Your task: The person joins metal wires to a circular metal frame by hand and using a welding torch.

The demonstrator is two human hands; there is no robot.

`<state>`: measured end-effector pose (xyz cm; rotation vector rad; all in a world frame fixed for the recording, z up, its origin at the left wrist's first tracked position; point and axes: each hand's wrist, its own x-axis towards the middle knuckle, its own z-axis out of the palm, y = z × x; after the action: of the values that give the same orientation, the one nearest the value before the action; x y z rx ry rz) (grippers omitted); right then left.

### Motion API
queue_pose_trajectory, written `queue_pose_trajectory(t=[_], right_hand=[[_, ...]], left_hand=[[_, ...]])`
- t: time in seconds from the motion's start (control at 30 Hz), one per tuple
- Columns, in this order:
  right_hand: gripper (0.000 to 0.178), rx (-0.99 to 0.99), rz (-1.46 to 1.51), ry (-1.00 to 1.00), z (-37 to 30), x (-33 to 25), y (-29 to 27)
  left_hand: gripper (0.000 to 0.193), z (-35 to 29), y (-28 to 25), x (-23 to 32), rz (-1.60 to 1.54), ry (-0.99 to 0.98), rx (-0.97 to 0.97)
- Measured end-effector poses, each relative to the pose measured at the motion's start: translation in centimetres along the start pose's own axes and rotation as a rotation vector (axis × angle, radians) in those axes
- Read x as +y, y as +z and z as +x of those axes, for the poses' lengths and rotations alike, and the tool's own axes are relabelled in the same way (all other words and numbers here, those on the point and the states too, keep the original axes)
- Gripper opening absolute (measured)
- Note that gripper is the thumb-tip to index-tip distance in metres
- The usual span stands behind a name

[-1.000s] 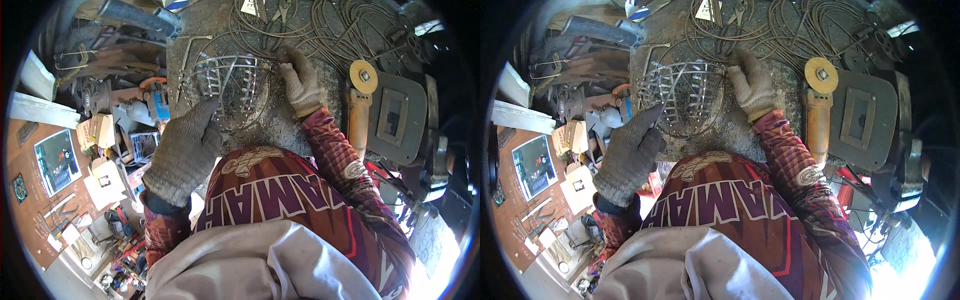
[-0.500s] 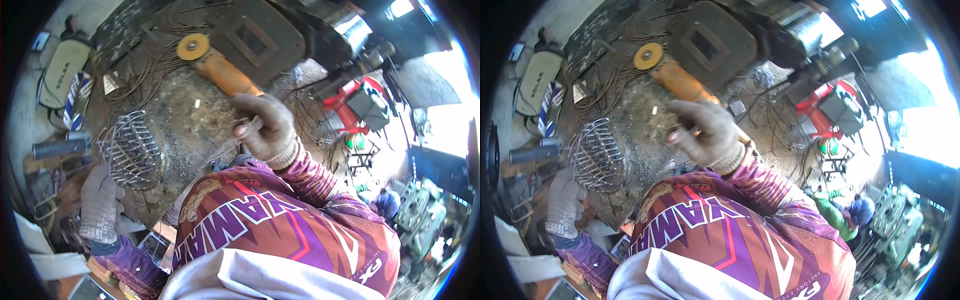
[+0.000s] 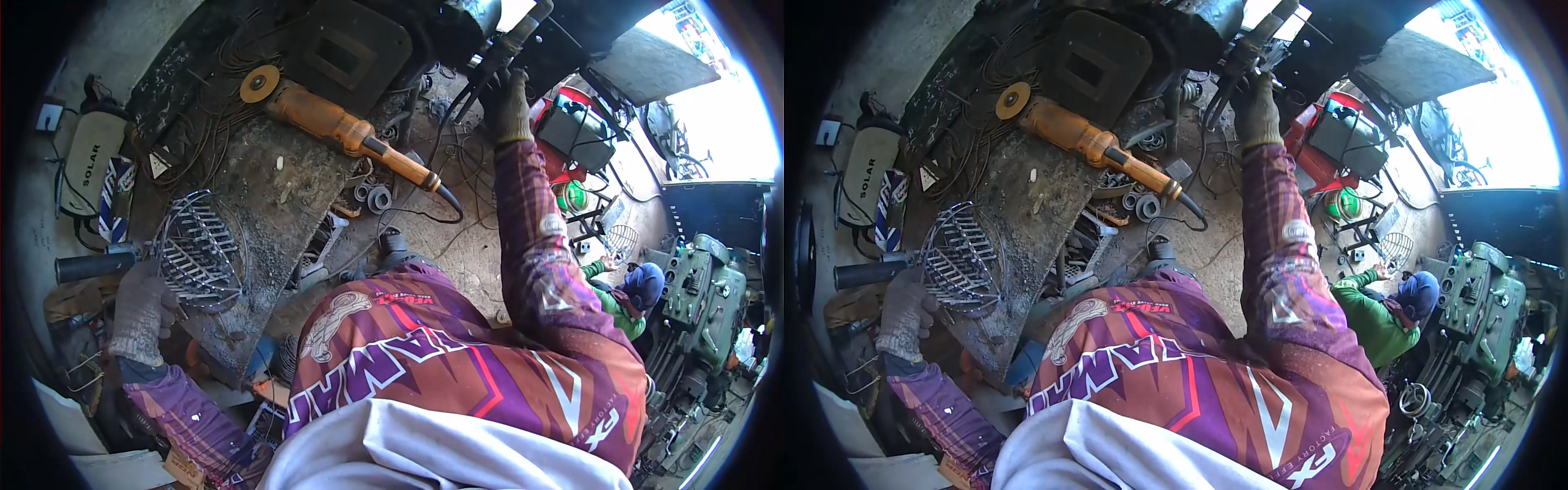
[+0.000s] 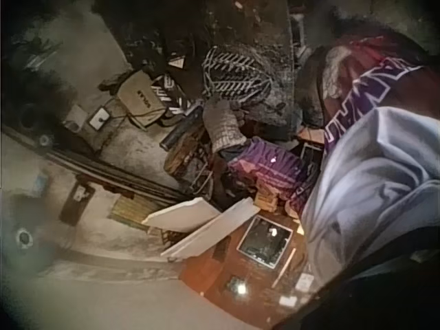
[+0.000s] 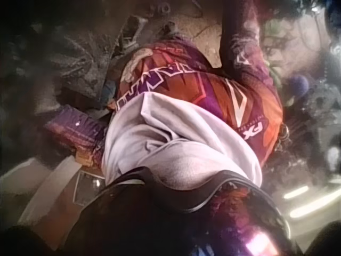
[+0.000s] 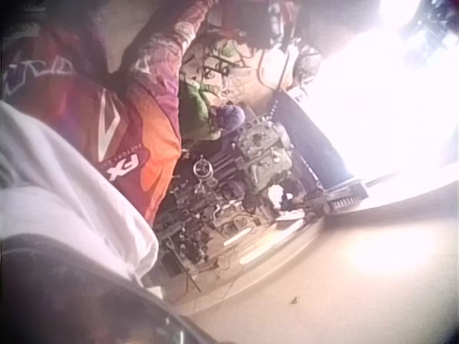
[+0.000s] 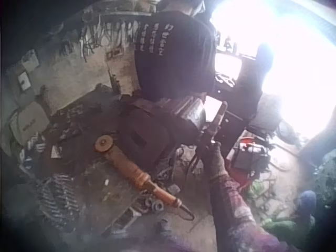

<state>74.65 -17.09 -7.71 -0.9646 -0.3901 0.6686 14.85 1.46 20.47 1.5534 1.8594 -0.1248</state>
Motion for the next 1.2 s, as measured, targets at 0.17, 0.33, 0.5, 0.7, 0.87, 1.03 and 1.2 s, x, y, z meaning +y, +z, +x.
queue_pose_trajectory(t=[0.17, 0.33, 0.5, 0.7, 0.87, 1.03, 1.2], right_hand=[[0.063, -0.062, 0.174, 0.052, 5.7, -0.4, -3.4], [0.061, -0.068, 0.101, 0.074, 7.3, -0.7, -3.7], [0.061, -0.051, -0.158, 0.096, 6.8, -2.3, -4.2], [0.062, 0.079, -0.83, -0.004, 2.4, -10.0, -6.2], [0.064, 0.07, -1.239, -0.197, -6.1, -20.3, -0.1], [0.047, -0.095, -0.926, -0.112, -12.1, -20.1, 10.4], [0.04, -0.18, -0.634, 0.101, -14.8, -13.9, 25.9]], left_hand=[[0.054, 0.9, 0.4, 0.6, 0.001, 0.055, 0.01], [0.049, 0.4, 0.6, 1.1, 0.051, 0.043, 0.046], [0.036, 2.7, -0.8, -2.9, 0.151, 0.318, -0.102], [0.022, 3.4, -0.5, -3.6, 0.577, 0.62, 0.057], [0.022, 4.3, 1.1, -3.4, 0.404, 0.506, 0.006], [0.027, 4.4, 0.7, -1.6, 0.47, 0.375, -0.095], [0.029, 3.7, -0.1, -2.3, 0.546, 0.486, 0.002]])
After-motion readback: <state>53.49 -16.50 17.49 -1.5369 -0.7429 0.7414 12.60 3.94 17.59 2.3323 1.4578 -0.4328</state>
